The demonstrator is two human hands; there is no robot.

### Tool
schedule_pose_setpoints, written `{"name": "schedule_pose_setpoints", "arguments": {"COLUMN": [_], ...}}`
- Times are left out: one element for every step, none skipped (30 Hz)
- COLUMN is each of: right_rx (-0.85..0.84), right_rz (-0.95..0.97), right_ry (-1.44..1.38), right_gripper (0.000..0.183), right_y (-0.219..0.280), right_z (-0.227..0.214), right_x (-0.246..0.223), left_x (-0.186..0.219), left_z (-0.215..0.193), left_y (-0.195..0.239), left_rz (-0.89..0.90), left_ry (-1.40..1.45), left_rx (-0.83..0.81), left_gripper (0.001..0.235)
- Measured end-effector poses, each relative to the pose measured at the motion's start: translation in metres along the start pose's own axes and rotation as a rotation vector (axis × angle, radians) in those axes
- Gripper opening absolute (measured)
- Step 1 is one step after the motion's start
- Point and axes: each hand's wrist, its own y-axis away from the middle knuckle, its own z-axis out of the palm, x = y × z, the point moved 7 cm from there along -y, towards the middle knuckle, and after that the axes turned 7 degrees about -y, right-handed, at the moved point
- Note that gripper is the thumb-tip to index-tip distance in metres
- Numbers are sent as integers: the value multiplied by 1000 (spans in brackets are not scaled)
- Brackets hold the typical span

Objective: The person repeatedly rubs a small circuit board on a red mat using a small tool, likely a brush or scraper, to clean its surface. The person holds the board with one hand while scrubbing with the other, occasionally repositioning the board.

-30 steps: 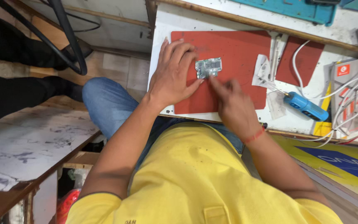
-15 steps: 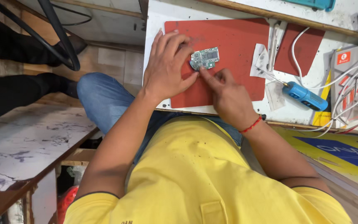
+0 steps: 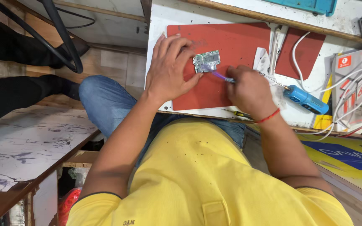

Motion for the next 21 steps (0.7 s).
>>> {"name": "schedule_pose_setpoints", "arguments": {"right_rx": [-53,-106,-147,-74,7,87,180,271,319,367,293,217,202,186,163,112,64,16,13,10,-5], "right_rz": [41,82,109,111,112,110,33,-47,-92,-136,-42,50,44,38,40,51,64,78,87,96,112], "right_ry": [19,37,57,-16,-88,-162,-199,-237,-218,-199,-219,-239,-240,-240,-242,-223,-203,-182,-185,-187,-191], "right_gripper": [20,20,21,29,38,47,50,54,44,37,42,49,54,59,64,61,59,58,57,57,56], "right_y": [0,-1,-5,-1,3,9,10,12,14,14,10,3,3,3,5,8,7,-1,-8,-12,-11], "right_z": [9,18,25,23,19,13,8,2,0,-3,4,12,15,20,24,31,36,39,39,39,40], "right_x": [8,16,25,28,32,34,29,22,14,6,7,9,4,0,-4,-6,-8,-6,-6,-5,-5], "left_x": [0,0,-4,-3,-2,0,1,3,4,4,7,9,13,17,20,25,28,25,23,21,21], "left_z": [3,6,6,7,9,10,7,3,2,1,-4,-8,-10,-12,-13,-15,-17,-19,-20,-22,-21], "left_y": [0,-2,-6,-3,-3,-3,-5,-5,-6,-8,-11,-15,-13,-12,-9,-5,-4,-10,-13,-15,-13], "left_rz": [-3,-6,-5,-16,-18,-20,-17,-13,-40,-68,-59,-49,-55,-61,-72,-74,-73,-72,-68,-65,-70], "left_ry": [12,24,21,8,-5,-19,-38,-56,-54,-51,-59,-66,-67,-68,-64,-83,-103,-122,-110,-99,-81], "left_rx": [-4,-9,-1,-11,-16,-22,1,25,-7,-38,-1,35,45,55,57,64,71,78,72,66,50], "left_gripper": [55,57,60,60,59,59,60,61,61,61,60,60,59,59,58,59,59,60,59,57,56]}}
